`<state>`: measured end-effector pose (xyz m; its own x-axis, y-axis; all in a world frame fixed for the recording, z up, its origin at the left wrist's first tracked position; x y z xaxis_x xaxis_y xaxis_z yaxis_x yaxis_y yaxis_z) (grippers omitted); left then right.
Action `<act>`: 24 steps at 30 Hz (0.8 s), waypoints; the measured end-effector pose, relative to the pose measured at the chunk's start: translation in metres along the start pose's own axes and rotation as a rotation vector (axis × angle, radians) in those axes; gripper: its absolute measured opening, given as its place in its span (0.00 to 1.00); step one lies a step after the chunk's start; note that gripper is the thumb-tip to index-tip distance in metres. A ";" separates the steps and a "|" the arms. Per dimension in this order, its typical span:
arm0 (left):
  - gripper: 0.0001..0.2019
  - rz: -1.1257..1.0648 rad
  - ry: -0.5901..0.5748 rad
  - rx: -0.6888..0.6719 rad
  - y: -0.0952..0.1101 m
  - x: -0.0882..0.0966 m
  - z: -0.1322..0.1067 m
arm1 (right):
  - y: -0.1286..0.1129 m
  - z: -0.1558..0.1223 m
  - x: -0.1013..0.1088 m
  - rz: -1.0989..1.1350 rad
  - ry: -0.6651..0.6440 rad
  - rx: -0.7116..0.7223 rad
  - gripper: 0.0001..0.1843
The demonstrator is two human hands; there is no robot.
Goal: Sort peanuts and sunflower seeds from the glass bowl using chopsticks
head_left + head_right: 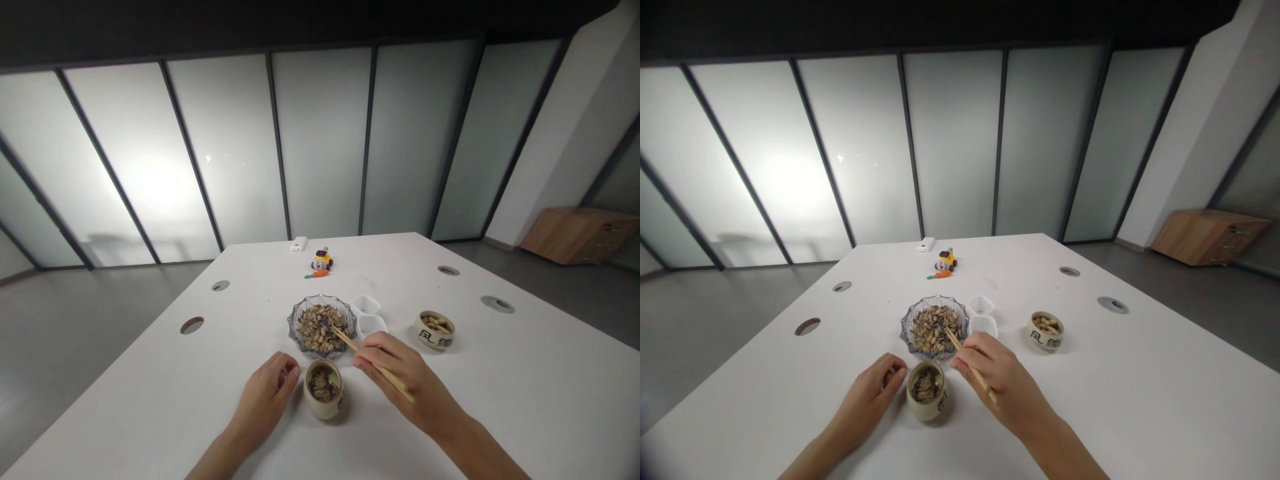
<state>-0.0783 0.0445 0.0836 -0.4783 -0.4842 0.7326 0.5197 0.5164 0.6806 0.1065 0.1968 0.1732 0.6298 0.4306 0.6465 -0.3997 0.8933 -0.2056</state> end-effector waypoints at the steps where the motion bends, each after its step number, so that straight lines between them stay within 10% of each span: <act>1: 0.15 0.000 0.001 -0.001 0.000 0.000 0.000 | 0.000 0.000 0.003 0.011 0.032 -0.001 0.13; 10: 0.14 -0.004 -0.003 0.004 0.000 0.000 -0.001 | 0.027 -0.009 0.065 0.123 0.326 -0.305 0.18; 18: 0.16 -0.009 -0.011 0.013 -0.001 -0.001 0.000 | 0.036 -0.017 0.045 0.424 0.252 -0.428 0.27; 24: 0.15 -0.005 -0.017 0.015 0.000 0.000 -0.001 | 0.037 -0.019 0.053 0.029 0.382 -0.349 0.20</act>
<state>-0.0780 0.0438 0.0835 -0.4933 -0.4745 0.7291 0.5070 0.5242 0.6842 0.1378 0.2553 0.1855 0.8461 0.4144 0.3354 -0.2163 0.8419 -0.4944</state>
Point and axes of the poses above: each hand's wrist, its own z-axis towards the middle knuckle, its own x-axis out of the back of the hand, y = z × x, the point moved 7 cm from there along z, towards the middle knuckle, and after that the axes turned 13 degrees about x, right-handed, at the moved point
